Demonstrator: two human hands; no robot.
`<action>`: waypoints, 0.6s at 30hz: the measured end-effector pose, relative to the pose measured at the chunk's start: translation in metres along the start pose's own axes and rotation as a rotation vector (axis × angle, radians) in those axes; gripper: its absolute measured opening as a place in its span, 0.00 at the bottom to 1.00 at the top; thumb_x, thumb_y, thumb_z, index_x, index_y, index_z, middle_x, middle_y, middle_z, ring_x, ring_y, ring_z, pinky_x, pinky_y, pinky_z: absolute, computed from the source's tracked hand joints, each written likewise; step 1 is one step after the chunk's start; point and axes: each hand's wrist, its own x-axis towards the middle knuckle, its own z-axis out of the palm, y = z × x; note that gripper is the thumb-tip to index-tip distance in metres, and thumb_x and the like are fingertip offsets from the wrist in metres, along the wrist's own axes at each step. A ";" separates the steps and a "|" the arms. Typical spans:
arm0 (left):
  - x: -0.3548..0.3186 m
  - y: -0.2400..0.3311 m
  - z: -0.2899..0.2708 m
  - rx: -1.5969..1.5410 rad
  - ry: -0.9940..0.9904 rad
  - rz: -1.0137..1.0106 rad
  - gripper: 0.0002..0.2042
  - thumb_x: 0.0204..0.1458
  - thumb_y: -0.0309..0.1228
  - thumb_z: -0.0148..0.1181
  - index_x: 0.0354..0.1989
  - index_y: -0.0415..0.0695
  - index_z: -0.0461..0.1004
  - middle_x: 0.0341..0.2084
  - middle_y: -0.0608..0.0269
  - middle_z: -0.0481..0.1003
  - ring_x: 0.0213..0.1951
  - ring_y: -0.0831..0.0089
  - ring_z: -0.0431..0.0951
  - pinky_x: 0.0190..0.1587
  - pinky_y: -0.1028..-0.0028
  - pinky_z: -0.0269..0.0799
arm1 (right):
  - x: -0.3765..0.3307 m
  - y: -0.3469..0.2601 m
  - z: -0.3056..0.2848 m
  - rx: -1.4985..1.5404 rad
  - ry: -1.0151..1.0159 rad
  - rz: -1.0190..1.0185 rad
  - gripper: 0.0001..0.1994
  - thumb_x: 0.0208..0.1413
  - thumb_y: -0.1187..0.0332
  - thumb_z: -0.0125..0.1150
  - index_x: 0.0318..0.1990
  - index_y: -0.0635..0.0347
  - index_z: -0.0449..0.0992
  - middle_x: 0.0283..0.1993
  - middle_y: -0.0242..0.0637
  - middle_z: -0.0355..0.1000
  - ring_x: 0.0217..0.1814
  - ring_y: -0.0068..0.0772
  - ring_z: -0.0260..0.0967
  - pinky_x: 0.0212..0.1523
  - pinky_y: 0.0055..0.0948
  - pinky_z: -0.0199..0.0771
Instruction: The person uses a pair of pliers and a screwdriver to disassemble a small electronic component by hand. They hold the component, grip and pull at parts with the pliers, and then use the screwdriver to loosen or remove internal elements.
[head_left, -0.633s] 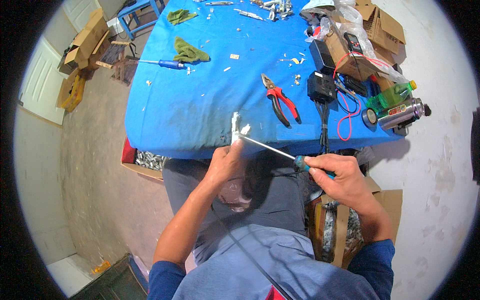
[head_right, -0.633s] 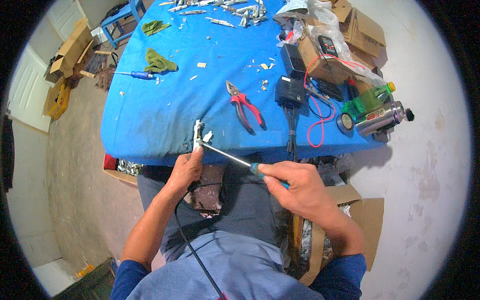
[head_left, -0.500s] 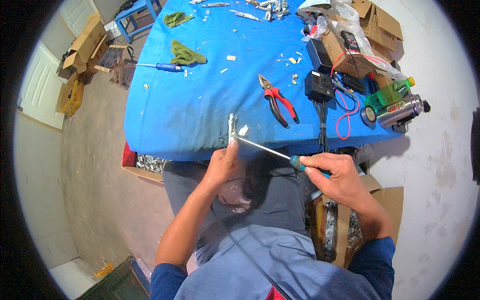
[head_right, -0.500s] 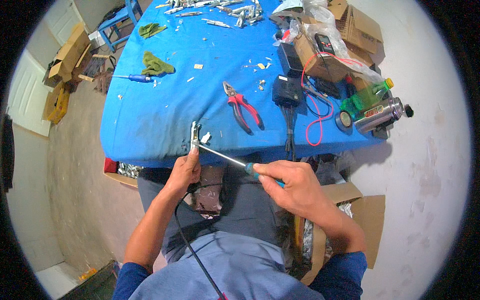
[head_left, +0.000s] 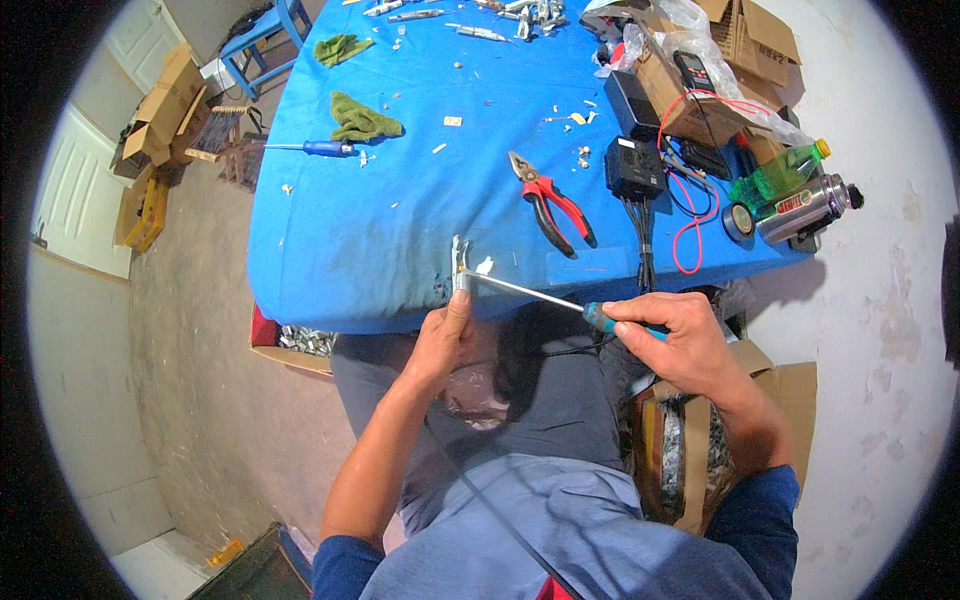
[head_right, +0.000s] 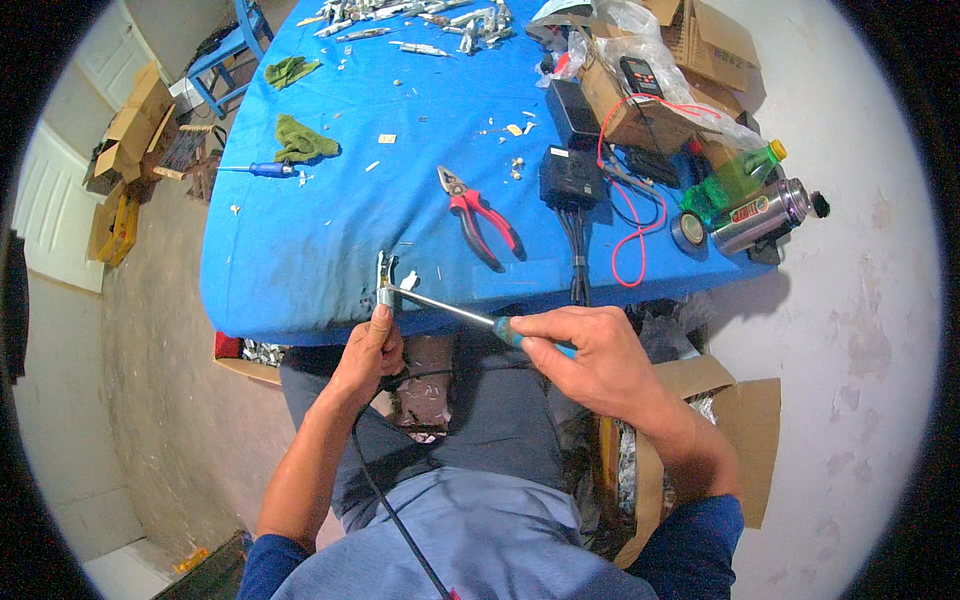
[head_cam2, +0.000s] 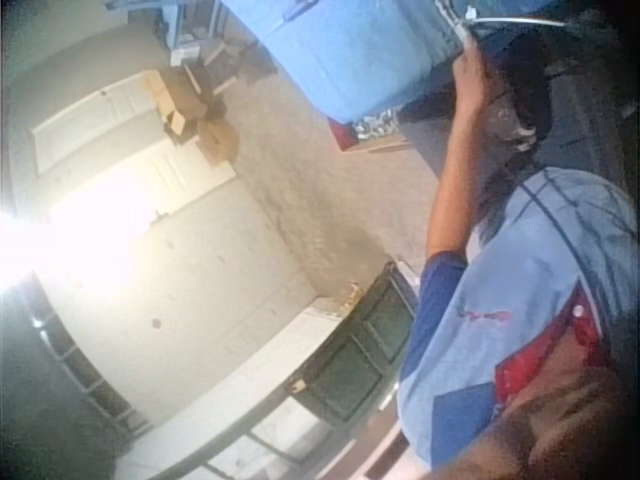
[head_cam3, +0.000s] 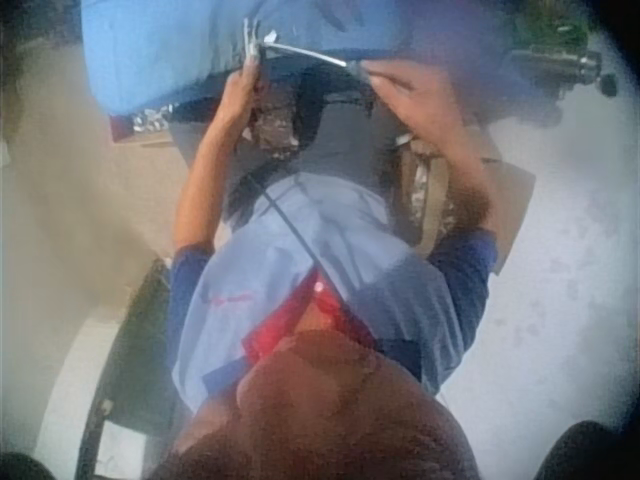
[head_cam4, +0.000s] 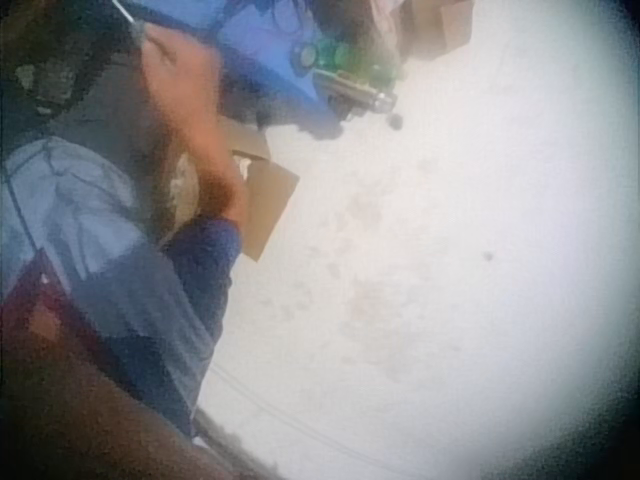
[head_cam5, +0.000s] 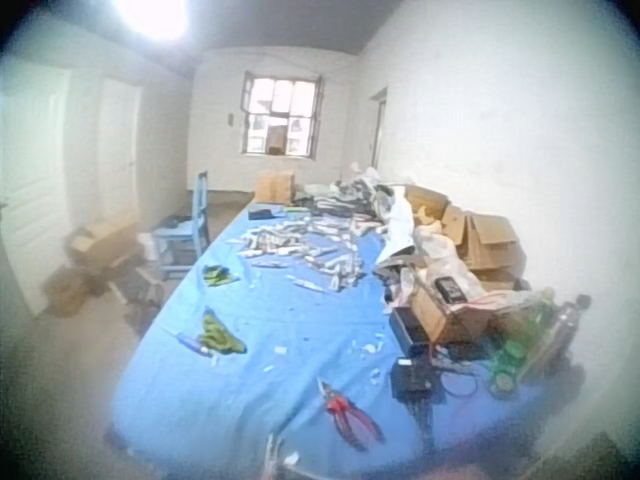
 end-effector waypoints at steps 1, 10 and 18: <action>0.000 0.000 0.000 -0.011 -0.007 0.000 0.28 0.58 0.61 0.45 0.18 0.50 0.55 0.11 0.72 0.53 0.15 0.78 0.49 0.20 0.75 0.46 | 0.002 0.000 0.001 0.012 -0.002 -0.005 0.10 0.51 0.72 0.62 0.41 0.63 0.81 0.36 0.47 0.79 0.37 0.40 0.78 0.38 0.31 0.76; -0.002 -0.001 0.000 0.029 0.031 -0.022 0.30 0.57 0.65 0.43 0.17 0.50 0.57 0.13 0.74 0.55 0.16 0.81 0.51 0.19 0.76 0.45 | 0.018 0.002 -0.005 0.035 -0.118 0.050 0.11 0.52 0.72 0.63 0.43 0.62 0.81 0.37 0.44 0.79 0.36 0.31 0.78 0.39 0.28 0.75; -0.001 0.000 0.005 -0.032 0.025 0.001 0.29 0.58 0.63 0.43 0.16 0.51 0.54 0.12 0.75 0.52 0.15 0.81 0.50 0.18 0.75 0.44 | 0.026 0.025 -0.008 0.247 -0.184 0.342 0.11 0.54 0.70 0.62 0.44 0.61 0.81 0.29 0.32 0.77 0.24 0.16 0.68 0.26 0.21 0.69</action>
